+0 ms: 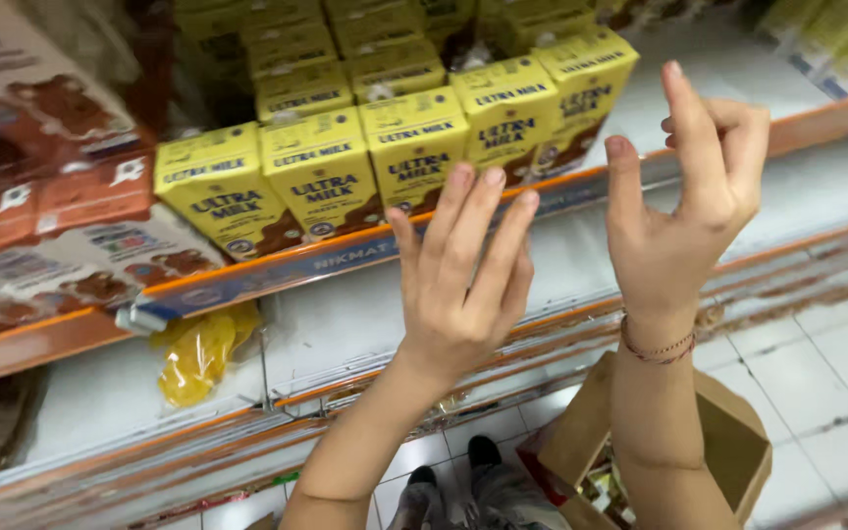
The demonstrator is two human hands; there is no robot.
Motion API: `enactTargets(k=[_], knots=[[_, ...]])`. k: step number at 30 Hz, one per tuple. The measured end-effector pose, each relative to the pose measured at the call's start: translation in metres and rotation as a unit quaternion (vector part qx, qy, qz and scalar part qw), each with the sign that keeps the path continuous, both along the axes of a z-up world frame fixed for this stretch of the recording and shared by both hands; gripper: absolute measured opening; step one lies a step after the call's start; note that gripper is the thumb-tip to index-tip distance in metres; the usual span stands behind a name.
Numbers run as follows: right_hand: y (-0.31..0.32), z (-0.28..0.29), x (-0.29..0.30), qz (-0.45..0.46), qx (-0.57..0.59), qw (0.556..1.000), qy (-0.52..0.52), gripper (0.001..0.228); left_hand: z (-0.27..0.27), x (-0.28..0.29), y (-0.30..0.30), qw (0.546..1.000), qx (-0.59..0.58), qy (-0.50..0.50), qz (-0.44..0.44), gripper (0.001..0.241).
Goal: The person takes milk and yogurt cartons from a cardboard box, wipes each carton with a cloth, and places them onto a metal store shelf.
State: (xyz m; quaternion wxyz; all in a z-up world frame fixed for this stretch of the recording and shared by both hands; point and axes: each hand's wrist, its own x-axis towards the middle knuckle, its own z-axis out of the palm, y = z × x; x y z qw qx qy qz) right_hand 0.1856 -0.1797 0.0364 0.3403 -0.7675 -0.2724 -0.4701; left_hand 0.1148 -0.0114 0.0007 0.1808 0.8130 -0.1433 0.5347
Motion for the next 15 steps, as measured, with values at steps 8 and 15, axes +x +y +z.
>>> enactTargets(k=[8, 15], knots=[[-0.076, -0.095, -0.077, -0.062, 0.158, 0.979, 0.110, 0.033, -0.064, -0.015, -0.069, 0.931, -0.093, 0.145, -0.322, 0.034], [-0.206, -0.213, -0.148, -0.272, 0.197, 0.912, 0.235, 0.030, -0.148, -0.019, -0.178, 0.821, -0.091, 0.309, -0.470, 0.029]])
